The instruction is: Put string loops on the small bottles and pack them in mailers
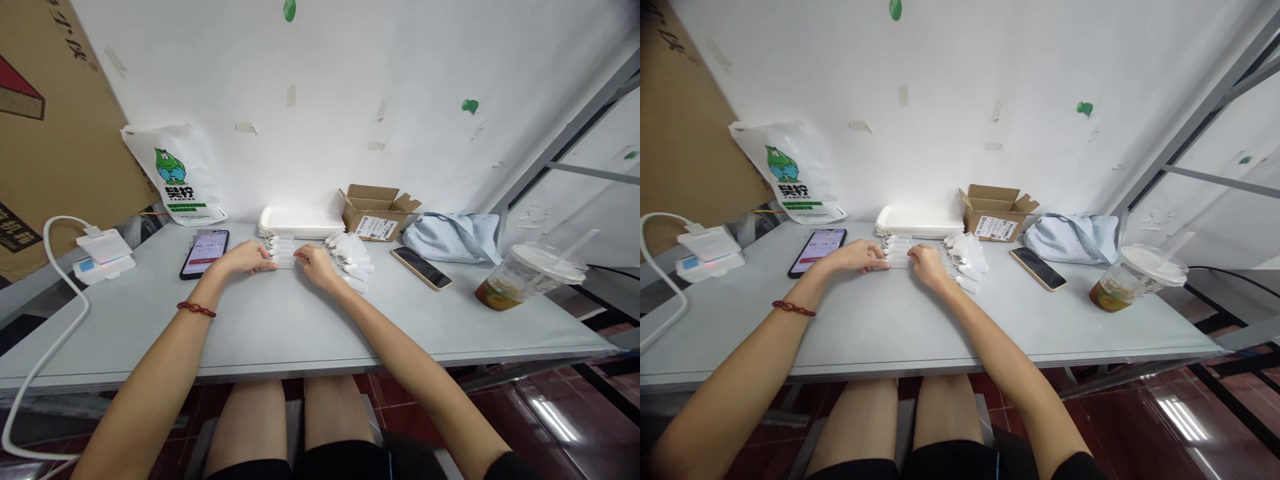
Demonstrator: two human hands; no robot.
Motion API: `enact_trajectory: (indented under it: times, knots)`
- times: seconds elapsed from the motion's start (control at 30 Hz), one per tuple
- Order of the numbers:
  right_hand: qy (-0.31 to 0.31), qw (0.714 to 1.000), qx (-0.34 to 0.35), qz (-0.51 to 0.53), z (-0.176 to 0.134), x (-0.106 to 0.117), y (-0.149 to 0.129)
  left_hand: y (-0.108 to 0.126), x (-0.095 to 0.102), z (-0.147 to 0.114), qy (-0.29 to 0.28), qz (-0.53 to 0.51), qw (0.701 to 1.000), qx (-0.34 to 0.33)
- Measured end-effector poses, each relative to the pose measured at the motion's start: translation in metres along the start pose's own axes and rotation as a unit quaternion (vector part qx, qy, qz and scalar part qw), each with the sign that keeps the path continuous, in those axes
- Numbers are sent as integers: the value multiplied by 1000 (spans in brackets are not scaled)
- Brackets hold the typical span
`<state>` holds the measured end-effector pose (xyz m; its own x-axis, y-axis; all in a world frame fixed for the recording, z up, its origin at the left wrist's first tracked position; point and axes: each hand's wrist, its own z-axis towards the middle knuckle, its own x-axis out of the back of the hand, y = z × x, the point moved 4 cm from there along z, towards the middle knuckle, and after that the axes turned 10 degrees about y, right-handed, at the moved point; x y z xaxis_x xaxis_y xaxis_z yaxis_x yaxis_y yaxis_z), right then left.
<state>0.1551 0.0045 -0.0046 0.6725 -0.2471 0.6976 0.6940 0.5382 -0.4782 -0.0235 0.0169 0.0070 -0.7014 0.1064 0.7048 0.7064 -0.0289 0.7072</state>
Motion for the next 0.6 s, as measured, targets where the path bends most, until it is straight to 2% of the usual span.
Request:
enact_trajectory:
  times: [0.17, 0.33, 0.43, 0.6]
  knots:
    - [-20, 997, -1, -78, 6, 20, 3, -5, -1, 4, -11, 18, 1000, -12]
    - [9, 988, -38, -150, 12, 63, 23, -5, 0, 3, -12, 21, 1000, 5]
    - [10, 975, -85, -207, 12, 86, 39, -5, 0, 1, -25, 28, 999, 10]
    - [-15, 969, -119, -215, 10, 96, 51, -7, 1, 1, -35, 49, 998, 7]
